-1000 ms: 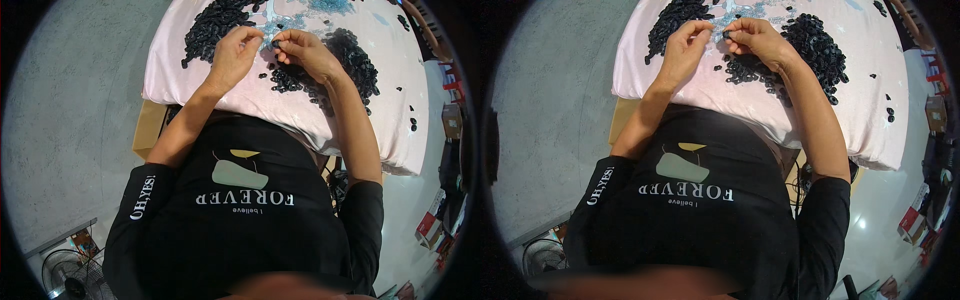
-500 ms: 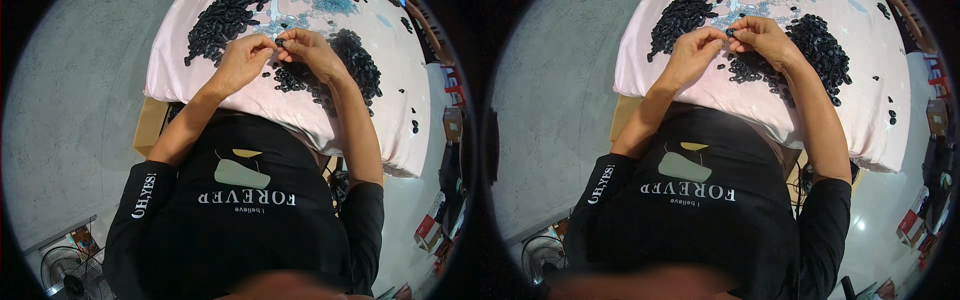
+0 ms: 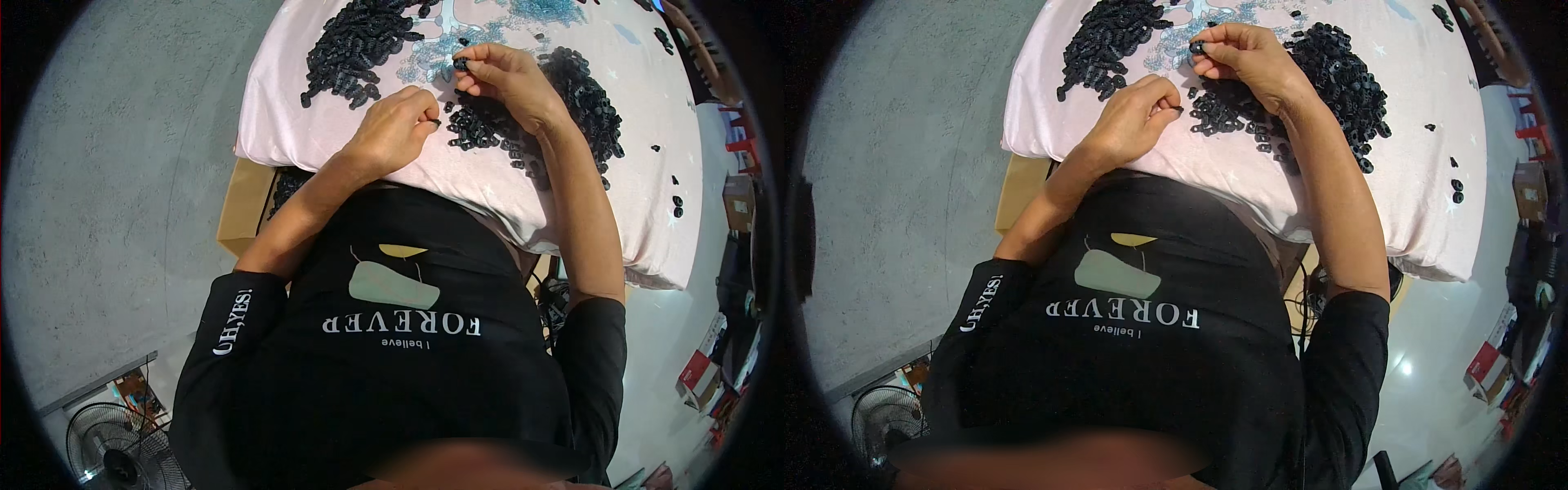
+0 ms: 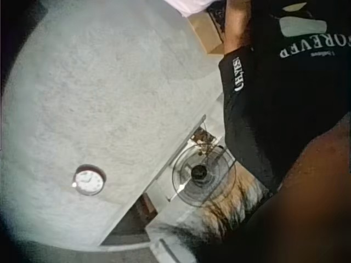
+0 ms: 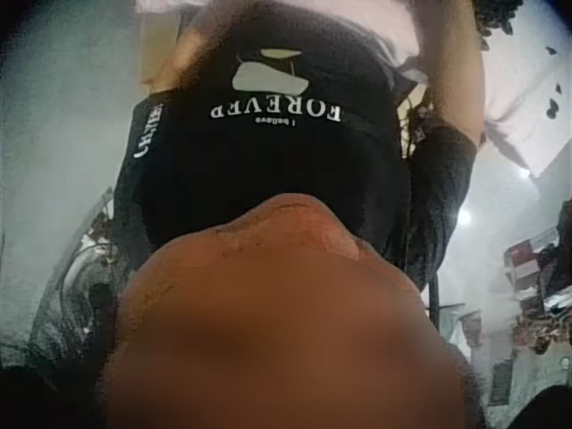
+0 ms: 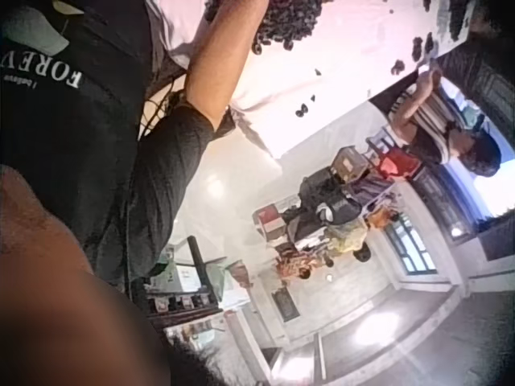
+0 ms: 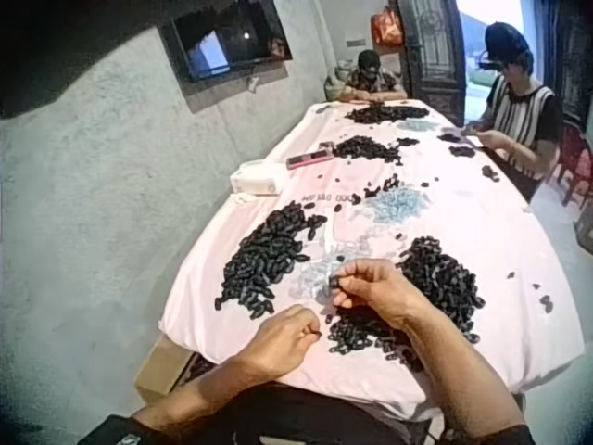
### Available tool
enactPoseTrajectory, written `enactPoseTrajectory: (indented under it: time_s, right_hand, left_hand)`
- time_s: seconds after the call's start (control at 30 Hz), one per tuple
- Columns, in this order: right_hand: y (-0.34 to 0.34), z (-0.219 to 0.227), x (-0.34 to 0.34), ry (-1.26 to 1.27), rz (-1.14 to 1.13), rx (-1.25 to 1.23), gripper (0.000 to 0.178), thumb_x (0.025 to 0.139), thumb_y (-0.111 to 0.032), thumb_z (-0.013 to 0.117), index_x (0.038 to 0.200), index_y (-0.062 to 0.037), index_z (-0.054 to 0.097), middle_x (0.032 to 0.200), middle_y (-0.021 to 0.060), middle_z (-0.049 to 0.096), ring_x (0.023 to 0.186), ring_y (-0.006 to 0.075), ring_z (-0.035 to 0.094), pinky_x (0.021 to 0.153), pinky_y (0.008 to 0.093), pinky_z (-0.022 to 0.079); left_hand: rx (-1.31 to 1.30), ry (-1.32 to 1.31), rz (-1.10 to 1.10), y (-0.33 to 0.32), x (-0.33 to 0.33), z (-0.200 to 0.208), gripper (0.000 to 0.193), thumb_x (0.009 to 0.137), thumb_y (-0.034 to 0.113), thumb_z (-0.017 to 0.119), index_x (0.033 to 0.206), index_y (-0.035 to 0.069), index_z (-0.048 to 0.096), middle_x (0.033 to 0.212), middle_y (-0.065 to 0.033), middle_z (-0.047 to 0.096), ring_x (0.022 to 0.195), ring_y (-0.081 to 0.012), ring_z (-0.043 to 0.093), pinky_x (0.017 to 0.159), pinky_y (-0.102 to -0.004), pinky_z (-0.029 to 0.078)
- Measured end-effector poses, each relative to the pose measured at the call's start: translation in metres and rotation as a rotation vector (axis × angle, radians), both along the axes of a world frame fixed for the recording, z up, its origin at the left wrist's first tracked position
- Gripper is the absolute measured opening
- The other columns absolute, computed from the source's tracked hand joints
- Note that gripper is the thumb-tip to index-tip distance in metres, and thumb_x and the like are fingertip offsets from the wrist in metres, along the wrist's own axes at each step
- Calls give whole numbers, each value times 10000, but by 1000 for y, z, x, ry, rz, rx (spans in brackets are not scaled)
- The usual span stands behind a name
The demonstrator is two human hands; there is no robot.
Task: Applying black sequins or beads to a pink t-shirt with a blue pattern by hand.
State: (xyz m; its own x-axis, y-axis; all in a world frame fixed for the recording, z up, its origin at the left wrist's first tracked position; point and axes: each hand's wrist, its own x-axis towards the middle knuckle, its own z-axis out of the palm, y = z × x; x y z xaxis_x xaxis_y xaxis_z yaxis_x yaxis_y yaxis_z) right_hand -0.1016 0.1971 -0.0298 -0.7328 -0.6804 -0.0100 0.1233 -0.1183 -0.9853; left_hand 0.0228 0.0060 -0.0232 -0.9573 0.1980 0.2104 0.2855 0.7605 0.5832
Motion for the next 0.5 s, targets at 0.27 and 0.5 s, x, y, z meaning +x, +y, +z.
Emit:
enactPoseTrajectory:
  time_s: [0.27, 0.5]
  right_hand:
    - [0, 5, 4, -23, 34, 18, 219, 984, -114, 581, 1159, 12, 618, 955, 55, 672, 824, 91, 647, 779, 214, 551]
    - [0, 2, 3, -41, 58, -28, 215, 978, -101, 585, 1134, 40, 629, 937, 93, 683, 810, 126, 685, 751, 217, 574]
  left_hand:
    - [139, -37, 76, -2, -6, 15, 87, 899, 38, 603, 959, -12, 566, 797, -98, 629, 699, -176, 607, 652, -299, 487]
    - [503, -74, 85, 0, -25, 15, 100, 948, 0, 547, 1043, -10, 576, 893, -21, 622, 806, -73, 597, 737, -204, 498]
